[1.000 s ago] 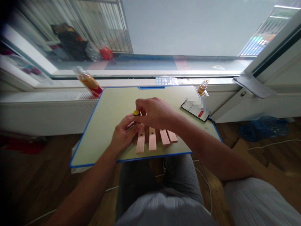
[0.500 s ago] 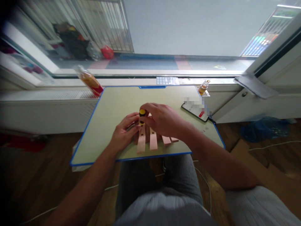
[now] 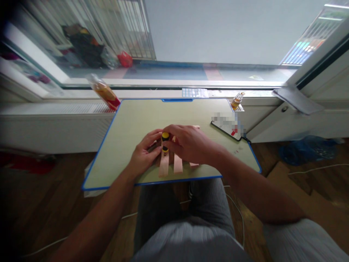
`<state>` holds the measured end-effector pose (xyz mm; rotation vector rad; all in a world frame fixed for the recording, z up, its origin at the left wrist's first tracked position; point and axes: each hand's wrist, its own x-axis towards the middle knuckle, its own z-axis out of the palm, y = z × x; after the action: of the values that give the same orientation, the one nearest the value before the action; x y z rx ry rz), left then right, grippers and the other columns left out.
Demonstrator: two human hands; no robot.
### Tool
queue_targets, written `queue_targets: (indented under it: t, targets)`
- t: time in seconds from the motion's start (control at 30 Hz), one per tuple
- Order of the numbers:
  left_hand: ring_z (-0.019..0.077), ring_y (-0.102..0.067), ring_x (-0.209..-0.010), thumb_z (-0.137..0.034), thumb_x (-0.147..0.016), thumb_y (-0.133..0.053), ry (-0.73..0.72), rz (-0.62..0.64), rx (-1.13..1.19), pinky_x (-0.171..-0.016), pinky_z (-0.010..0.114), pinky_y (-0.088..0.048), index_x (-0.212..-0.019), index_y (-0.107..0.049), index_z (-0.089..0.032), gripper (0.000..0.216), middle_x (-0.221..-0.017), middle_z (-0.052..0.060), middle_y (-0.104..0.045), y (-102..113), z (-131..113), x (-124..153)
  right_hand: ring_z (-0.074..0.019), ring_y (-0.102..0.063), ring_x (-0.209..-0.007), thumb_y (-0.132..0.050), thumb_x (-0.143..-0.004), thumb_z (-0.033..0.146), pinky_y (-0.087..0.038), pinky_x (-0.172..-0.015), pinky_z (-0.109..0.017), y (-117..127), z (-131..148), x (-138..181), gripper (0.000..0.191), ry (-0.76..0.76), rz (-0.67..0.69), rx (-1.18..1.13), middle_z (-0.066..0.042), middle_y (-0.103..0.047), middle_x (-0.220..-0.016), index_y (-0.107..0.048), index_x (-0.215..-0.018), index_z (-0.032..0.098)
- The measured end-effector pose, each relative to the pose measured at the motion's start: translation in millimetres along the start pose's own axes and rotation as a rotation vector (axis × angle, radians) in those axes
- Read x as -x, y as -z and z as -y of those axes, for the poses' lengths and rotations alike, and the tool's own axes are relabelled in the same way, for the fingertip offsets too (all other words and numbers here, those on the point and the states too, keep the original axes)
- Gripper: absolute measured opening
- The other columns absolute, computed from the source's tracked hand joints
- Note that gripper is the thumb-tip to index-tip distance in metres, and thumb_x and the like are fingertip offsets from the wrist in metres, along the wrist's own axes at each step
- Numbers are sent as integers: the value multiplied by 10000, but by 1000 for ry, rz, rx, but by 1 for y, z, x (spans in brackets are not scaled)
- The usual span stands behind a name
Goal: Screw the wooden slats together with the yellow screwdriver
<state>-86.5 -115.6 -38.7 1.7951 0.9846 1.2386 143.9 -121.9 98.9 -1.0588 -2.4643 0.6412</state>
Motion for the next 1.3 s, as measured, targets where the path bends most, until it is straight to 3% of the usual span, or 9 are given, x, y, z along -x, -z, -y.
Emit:
queue_targets:
  t: [0.37,0.6,0.8,0.97,1.17,1.3]
  targets:
    - [282,-526,-1483,-146,-899,-682,6,-19,-4,-1255,559,-466,-1402,-692,-379,555,-1557,49,-577,0,4,1,-154,-653,-860,-531,-1034,321,-415,-763,-290,1,-1,-4,249,22,34,40,-50,-750,-1018,-655,-1192,175]
    - [271,-538,-1467,-152,-918,-683,-14,-36,-19,-1255,525,-466,-1395,-697,-366,523,-1542,51,-589,-2,1,1,-161,-590,-780,-552,-1017,396,-304,-682,-316,1,8,-9,253,14,73,199,-40,-743,-947,-656,-1119,190]
    - [272,-556,-1453,-172,-922,-717,-26,-62,8,-1300,528,-404,-1358,-734,-359,475,-1534,45,-617,-2,0,4,-164,-554,-707,-519,-1011,504,-198,-634,-352,-15,16,-20,325,-53,-12,320,-49,-756,-899,-667,-986,216]
    - [342,-539,-1483,-293,-868,-832,93,2,187,-1245,527,-487,-1245,-793,-328,381,-1658,52,-502,3,-10,9,-171,-551,-652,-469,-1018,615,-161,-629,-364,-22,11,-21,453,-134,-88,361,-56,-752,-815,-687,-921,229]
    - [341,-490,-1520,-316,-822,-899,51,-15,154,-1301,542,-411,-1128,-828,-286,315,-1639,71,-504,0,-18,11,-169,-557,-628,-499,-990,704,-195,-629,-354,-25,8,-14,521,-194,-130,298,-43,-720,-746,-690,-923,224]
    - [333,-484,-1522,-340,-850,-879,44,-33,146,-1321,558,-371,-1112,-835,-299,269,-1615,68,-517,-1,-14,11,-172,-644,-775,-635,-956,602,-345,-674,-325,-22,4,-6,435,-125,-129,157,-46,-759,-1037,-671,-1177,229]
